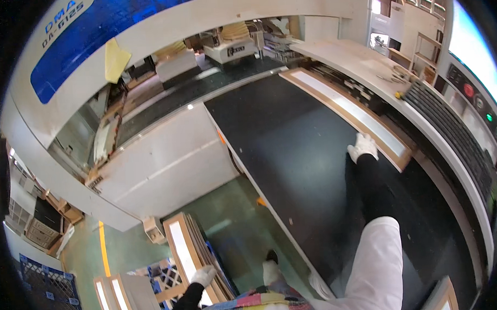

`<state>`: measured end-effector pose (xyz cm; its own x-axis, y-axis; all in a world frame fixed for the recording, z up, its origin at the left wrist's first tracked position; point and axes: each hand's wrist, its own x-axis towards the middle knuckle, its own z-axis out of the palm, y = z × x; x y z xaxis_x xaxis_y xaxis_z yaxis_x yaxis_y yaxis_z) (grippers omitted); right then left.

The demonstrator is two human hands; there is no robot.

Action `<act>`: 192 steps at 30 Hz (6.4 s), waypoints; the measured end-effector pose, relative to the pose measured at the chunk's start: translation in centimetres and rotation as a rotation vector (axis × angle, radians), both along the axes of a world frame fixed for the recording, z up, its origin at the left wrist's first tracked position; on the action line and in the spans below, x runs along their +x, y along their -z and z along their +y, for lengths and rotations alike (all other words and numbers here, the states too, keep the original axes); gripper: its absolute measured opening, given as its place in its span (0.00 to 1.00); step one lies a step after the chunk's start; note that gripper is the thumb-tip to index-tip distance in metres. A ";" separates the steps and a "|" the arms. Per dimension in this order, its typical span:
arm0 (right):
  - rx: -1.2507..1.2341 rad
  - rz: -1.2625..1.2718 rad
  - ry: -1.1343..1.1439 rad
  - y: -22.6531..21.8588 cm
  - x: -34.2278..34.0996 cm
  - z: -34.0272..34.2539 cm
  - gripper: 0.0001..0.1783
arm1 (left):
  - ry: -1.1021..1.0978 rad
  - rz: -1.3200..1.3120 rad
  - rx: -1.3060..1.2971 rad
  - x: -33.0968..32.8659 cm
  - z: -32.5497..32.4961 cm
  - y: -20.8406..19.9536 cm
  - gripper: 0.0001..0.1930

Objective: Processing wood panels using a woodworking machine and organizing them on pallets.

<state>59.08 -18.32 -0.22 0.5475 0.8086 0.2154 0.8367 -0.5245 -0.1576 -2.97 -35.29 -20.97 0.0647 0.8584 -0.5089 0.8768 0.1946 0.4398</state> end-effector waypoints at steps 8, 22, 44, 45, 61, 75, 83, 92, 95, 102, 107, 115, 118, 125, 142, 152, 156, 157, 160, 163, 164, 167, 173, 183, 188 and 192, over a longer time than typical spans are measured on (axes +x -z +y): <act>0.104 0.104 0.154 1.1 4.6 12.3 0.30 | 0.304 0.158 -0.576 -1.0 6.2 2.1 0.29; 0.219 -0.042 -0.046 2.6 -1.8 1.4 0.14 | 0.510 0.028 0.143 4.1 19.6 3.3 0.10; 1.005 2.311 0.161 4.2 -33.7 -15.7 0.24 | -0.164 -1.011 -0.078 -2.8 15.9 -18.3 0.24; 1.045 2.290 0.159 3.9 -33.9 -16.6 0.24 | -0.130 -1.019 -0.087 -2.6 16.0 -18.9 0.24; 1.754 1.239 0.333 -5.5 -23.5 -49.9 0.23 | 0.706 -1.349 -0.855 29.3 0.7 -23.3 0.28; 1.961 0.753 0.622 -3.2 -6.6 -86.5 0.14 | 0.689 -1.116 -0.915 32.9 -13.8 -21.8 0.23; 0.074 0.145 0.850 0.9 -0.8 -100.2 0.11 | 0.490 -1.139 -0.866 26.3 -12.8 -19.2 0.25; 0.253 1.180 0.275 -1.6 -15.5 -59.7 0.26 | -0.001 -0.860 -0.768 15.0 -11.1 -8.5 0.23; -0.117 1.337 -0.134 0.3 -22.8 -45.7 0.19 | -0.466 -0.801 -0.698 9.2 -10.4 -1.0 0.20; -0.815 1.445 -0.372 14.3 -36.8 -23.8 0.14 | -0.240 0.071 -0.298 -8.4 -10.1 15.9 0.18; -1.048 1.210 -0.337 30.5 -46.3 -13.3 0.18 | -1.014 0.108 -0.338 -16.9 -11.1 21.1 0.19; -1.285 1.160 -0.251 46.2 -62.7 -7.1 0.27 | -1.018 0.334 -0.098 -20.4 -2.8 27.3 0.20; -1.302 1.114 -0.291 49.4 -65.4 -5.8 0.28 | -0.887 0.419 -0.178 -20.6 -1.6 28.1 0.21; -1.101 0.891 -0.497 53.6 -63.8 -5.3 0.32 | -0.986 0.161 -0.088 -16.1 -3.2 28.6 0.17; -1.234 1.586 -0.512 30.2 -58.3 -4.4 0.18 | -1.063 0.152 -0.068 -17.0 -1.1 11.1 0.31; -0.608 1.990 -0.591 6.9 -51.8 -1.2 0.21 | -0.296 0.004 0.579 -22.1 9.3 -10.4 0.23; -0.118 2.131 -0.536 1.1 -45.9 -1.7 0.24 | 0.145 0.009 1.012 -17.3 18.0 -22.1 0.17; 0.038 2.119 -0.490 0.5 -43.9 -1.9 0.24 | 0.162 0.041 0.934 -15.2 18.8 -25.3 0.17; 0.358 2.134 -0.358 -1.0 -39.8 -1.8 0.24 | 0.269 -0.135 1.077 -12.0 19.7 -29.4 0.16; 0.697 2.071 -0.201 -1.1 -35.7 -1.0 0.23 | 0.399 -0.344 1.073 -8.7 21.4 -29.7 0.12; 0.772 2.159 -0.218 -0.2 -34.2 -0.2 0.23 | 0.402 -0.398 1.034 -7.6 22.6 -28.7 0.12; 0.985 2.067 -0.130 0.1 -31.2 3.0 0.22 | 0.451 -0.466 0.900 -3.9 26.3 -26.0 0.10; 1.329 2.113 -0.069 2.1 -23.6 13.6 0.19 | 0.666 -0.632 0.576 4.9 35.5 -22.8 0.13; 1.374 2.198 0.038 6.0 -18.1 26.2 0.23 | 0.803 -0.668 0.557 17.7 48.4 -22.6 0.15; 0.652 1.874 -0.026 1.8 -17.4 23.2 0.25 | 0.792 -0.522 0.829 23.9 53.6 -21.2 0.22; 0.596 0.583 0.096 0.4 -16.7 19.7 0.25 | 0.887 -0.284 0.900 30.0 59.1 -19.2 0.28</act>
<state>42.40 1.36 -0.63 0.7643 0.5931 0.2530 0.4912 -0.2814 -0.8244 27.03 23.83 -1.80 0.7945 0.4987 0.3464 0.4086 -0.8611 0.3025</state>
